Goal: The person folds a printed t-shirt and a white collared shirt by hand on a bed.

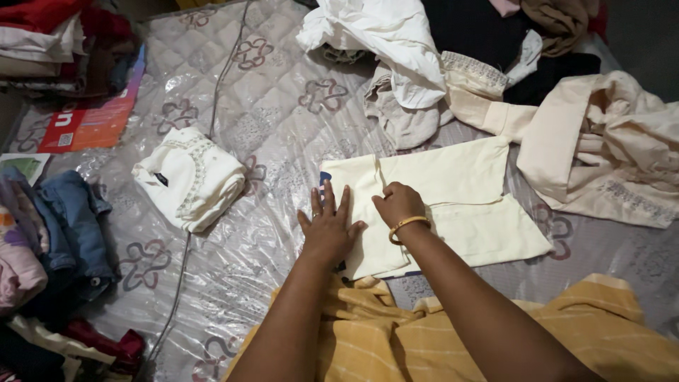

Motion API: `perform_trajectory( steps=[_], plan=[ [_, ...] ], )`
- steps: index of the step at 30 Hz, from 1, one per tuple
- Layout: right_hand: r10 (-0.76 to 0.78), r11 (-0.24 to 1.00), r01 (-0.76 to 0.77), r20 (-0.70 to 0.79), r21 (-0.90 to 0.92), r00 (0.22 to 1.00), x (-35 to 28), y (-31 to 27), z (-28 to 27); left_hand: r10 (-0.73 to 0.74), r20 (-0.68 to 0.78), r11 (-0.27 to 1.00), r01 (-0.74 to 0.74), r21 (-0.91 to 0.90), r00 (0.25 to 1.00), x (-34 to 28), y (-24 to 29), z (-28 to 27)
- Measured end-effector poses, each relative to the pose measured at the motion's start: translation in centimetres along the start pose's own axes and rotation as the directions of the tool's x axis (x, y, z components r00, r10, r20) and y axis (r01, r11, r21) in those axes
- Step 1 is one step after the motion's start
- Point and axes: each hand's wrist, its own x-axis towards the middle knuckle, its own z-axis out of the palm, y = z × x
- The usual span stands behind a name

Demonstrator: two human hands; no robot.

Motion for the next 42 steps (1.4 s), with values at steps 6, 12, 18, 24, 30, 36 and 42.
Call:
perform_trajectory(
  steps=[6, 12, 18, 24, 30, 36, 42],
  plan=[
    [-0.066, 0.981, 0.098, -0.187, 0.166, 0.98, -1.2, 2.4, 0.7, 0.109, -0.12, 0.994, -0.11, -0.004, 0.987, -0.1, 0.4, 0.0],
    [-0.04, 0.987, 0.062, -0.151, 0.15, 0.988, -2.3, 1.9, -0.3, 0.087, 0.022, 0.996, -0.088, 0.027, 0.996, -0.3, 0.4, 0.1],
    [-0.068, 0.997, 0.064, 0.138, 0.038, 0.988, -3.0, 0.0, -2.6, 0.073, -0.007, 0.997, -0.074, -0.038, 0.997, 0.1, -0.1, 1.0],
    [-0.177, 0.977, 0.177, -0.012, 0.121, 0.984, -3.6, 0.3, -0.9, 0.074, -0.024, 0.991, -0.076, -0.11, 0.997, 0.6, -0.7, 1.6],
    [-0.027, 0.981, 0.023, 0.019, 0.191, 0.999, -2.7, 2.4, 1.1, 0.117, -0.048, 0.993, -0.116, 0.013, 0.992, 0.5, -0.4, 1.5],
    [-0.108, 0.983, 0.132, -0.175, 0.128, 0.979, -4.7, 0.6, -0.5, 0.076, -0.009, 0.996, -0.076, 0.053, 0.997, -0.2, 0.3, 0.7],
    [-0.299, 0.934, 0.256, -0.151, -0.25, 0.942, -7.1, -3.1, -4.0, 0.012, 0.053, 0.998, -0.015, 0.06, 0.999, -0.7, 1.4, -1.0]
  ],
)
